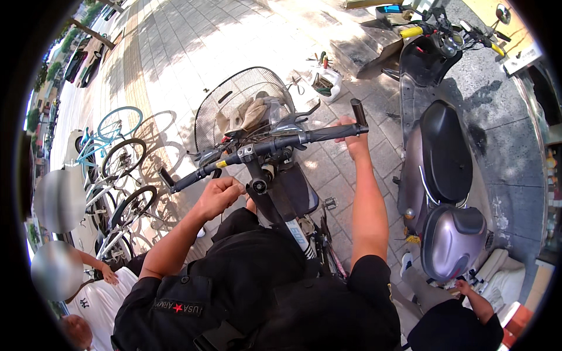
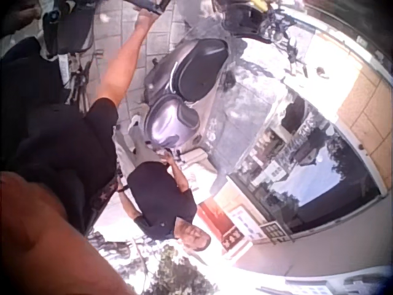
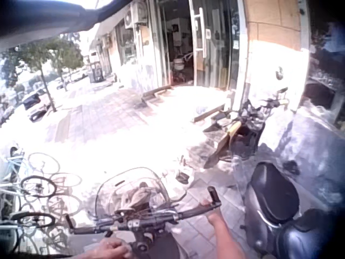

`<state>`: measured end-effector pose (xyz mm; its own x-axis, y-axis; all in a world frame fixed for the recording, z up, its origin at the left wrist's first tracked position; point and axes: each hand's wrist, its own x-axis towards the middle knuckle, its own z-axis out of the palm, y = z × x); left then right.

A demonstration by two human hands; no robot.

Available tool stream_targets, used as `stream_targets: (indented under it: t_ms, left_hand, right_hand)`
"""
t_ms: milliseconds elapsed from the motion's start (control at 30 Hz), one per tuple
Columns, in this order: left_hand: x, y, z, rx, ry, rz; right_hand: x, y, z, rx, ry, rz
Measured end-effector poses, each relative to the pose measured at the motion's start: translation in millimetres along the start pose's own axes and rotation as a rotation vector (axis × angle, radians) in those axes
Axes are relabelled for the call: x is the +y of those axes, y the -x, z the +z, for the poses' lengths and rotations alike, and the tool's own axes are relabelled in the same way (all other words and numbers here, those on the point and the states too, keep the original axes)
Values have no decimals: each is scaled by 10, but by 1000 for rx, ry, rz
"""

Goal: The person uses a screwdriver to adjust and tighten components on the handlebars of a bicycle. They manipulate the brake levers and grip area, repeatedly inserting the tool to secure parts while standing on a sidewalk.

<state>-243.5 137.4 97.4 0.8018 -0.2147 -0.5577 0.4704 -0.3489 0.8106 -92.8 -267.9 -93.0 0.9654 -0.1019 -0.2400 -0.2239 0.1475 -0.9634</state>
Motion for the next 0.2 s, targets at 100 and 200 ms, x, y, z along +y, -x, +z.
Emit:
stream_targets:
  t_ms: [100, 200]
  left_hand:
    - [-1268, 515, -472, 104, 25, -394]
    - [-1661, 1027, -421, -19, -157, -296]
  right_hand:
    - [193, 57, 179, 128, -70, -43]
    - [367, -107, 264, 198, 204, -53]
